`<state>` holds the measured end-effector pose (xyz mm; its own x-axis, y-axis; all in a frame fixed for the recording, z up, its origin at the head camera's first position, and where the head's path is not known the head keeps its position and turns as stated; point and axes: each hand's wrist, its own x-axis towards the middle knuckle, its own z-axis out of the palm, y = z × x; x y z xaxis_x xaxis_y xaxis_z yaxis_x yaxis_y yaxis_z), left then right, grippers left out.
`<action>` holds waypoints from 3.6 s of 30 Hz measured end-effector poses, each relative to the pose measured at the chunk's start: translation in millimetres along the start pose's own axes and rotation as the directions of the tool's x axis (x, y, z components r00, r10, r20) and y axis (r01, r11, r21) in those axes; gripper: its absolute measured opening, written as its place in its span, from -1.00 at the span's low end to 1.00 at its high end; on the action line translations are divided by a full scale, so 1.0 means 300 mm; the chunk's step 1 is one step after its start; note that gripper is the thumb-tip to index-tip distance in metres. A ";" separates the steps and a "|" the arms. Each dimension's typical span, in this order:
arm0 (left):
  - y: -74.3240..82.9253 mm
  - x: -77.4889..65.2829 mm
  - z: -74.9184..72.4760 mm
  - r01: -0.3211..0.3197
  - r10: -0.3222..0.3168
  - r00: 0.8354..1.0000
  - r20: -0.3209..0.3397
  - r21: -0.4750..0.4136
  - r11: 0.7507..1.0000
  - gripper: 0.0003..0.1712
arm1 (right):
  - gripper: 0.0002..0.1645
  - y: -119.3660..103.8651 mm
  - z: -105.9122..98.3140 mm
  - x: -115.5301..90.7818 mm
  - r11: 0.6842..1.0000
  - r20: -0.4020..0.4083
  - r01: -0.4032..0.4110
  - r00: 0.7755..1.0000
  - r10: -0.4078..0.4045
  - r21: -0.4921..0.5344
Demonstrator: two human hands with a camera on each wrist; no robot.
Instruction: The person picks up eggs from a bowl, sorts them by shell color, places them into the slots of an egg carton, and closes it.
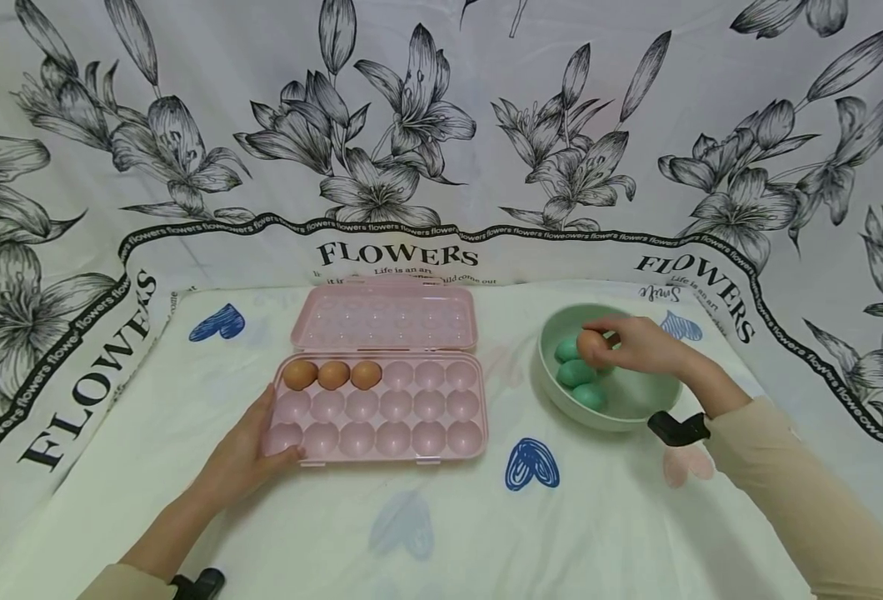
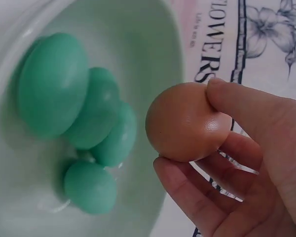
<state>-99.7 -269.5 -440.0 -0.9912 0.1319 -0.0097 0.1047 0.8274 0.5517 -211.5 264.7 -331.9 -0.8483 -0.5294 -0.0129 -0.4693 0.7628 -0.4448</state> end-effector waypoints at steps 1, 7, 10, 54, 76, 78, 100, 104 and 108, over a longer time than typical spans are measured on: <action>0.000 0.000 0.000 0.000 0.000 1.000 0.000 0.001 1.000 0.28 | -0.49 -0.008 -0.001 0.011 1.000 -0.002 0.004 1.000 -0.004 0.014; -0.005 0.001 0.003 -0.002 0.002 1.000 0.001 -0.003 1.000 0.28 | -0.43 -0.053 0.019 0.084 0.999 -0.010 -0.004 1.000 0.005 0.037; -0.007 0.001 0.004 -0.007 0.007 1.000 -0.003 -0.005 1.000 0.28 | -0.37 -0.090 0.031 0.117 0.999 -0.013 -0.015 1.000 0.015 0.029; -0.008 0.002 0.000 -0.042 0.042 0.999 -0.027 0.012 0.999 0.25 | -0.45 -0.439 0.346 0.457 0.965 0.026 0.240 0.969 -0.244 0.104; -0.024 0.004 0.008 -0.066 0.066 0.997 -0.045 0.003 0.998 0.25 | -0.51 -0.510 0.446 0.522 0.979 0.095 0.174 0.978 -0.184 0.103; -0.023 0.004 0.008 -0.067 0.067 0.997 -0.045 0.002 0.998 0.25 | -0.51 -0.514 0.453 0.526 0.980 0.103 0.169 0.978 -0.179 0.102; -0.022 0.001 0.005 -0.068 0.067 0.997 -0.048 -0.012 0.998 0.24 | -0.61 -0.525 0.495 0.524 0.976 0.149 0.217 0.966 -0.213 -0.008; -0.023 0.002 0.005 -0.071 0.070 0.996 -0.050 -0.015 0.997 0.24 | -0.61 -0.519 0.496 0.523 0.975 0.146 0.224 0.964 -0.221 -0.003; -0.023 0.002 0.005 -0.076 0.075 0.996 -0.051 -0.018 0.997 0.24 | -0.62 -0.516 0.495 0.521 0.974 0.147 0.228 0.963 -0.225 -0.004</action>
<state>-100.7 -274.2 -445.1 -0.9834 0.1655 0.0744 0.1783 0.8053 0.5654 -234.9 8.7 -398.2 -0.6756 -0.7360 -0.0441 -0.6513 0.6238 -0.4320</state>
